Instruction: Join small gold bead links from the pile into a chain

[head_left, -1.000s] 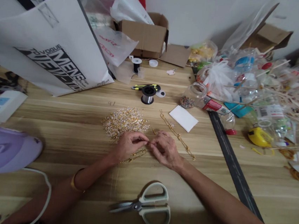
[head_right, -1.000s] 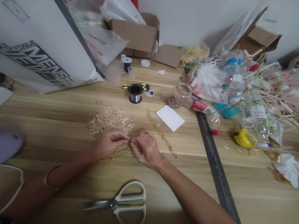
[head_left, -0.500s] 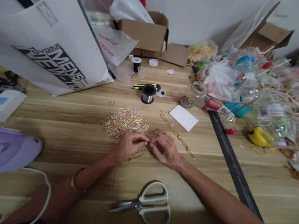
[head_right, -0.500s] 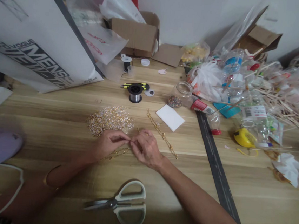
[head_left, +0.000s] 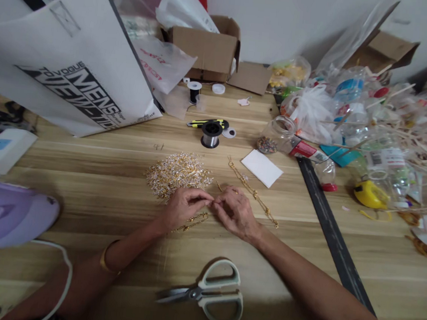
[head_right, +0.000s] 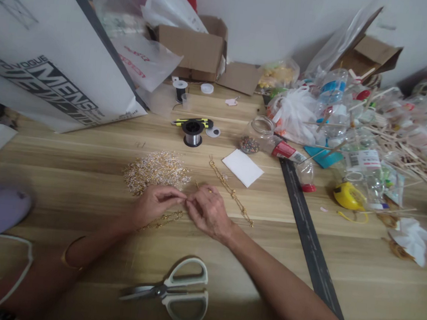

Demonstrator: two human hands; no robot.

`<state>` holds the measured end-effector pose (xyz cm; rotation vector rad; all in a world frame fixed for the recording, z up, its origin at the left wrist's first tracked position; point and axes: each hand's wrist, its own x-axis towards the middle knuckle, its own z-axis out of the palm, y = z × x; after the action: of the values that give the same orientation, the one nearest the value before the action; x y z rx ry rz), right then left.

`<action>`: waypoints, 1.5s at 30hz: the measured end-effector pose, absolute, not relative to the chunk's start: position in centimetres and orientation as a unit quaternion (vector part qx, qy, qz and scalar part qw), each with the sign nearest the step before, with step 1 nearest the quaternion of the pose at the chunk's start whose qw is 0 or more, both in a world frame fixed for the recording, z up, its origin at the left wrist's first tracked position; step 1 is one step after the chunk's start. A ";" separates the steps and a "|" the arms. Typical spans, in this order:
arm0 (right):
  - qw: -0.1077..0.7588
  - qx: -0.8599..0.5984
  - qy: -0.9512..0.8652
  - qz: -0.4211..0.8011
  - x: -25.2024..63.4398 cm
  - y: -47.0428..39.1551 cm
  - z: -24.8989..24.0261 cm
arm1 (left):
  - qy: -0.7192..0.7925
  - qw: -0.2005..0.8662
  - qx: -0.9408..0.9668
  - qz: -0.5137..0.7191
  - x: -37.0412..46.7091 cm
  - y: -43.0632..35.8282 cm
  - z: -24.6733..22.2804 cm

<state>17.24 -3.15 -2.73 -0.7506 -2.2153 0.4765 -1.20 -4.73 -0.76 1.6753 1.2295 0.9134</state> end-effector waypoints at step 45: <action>0.374 -0.366 -0.820 0.232 17.5 -2.8 -2.8 | 0.178 0.287 0.935 0.106 1.5 -8.1 -0.2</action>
<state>17.48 -2.82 -2.78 -0.9384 -2.0999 0.5947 1.54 -8.14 -0.22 2.4983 0.4750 0.2837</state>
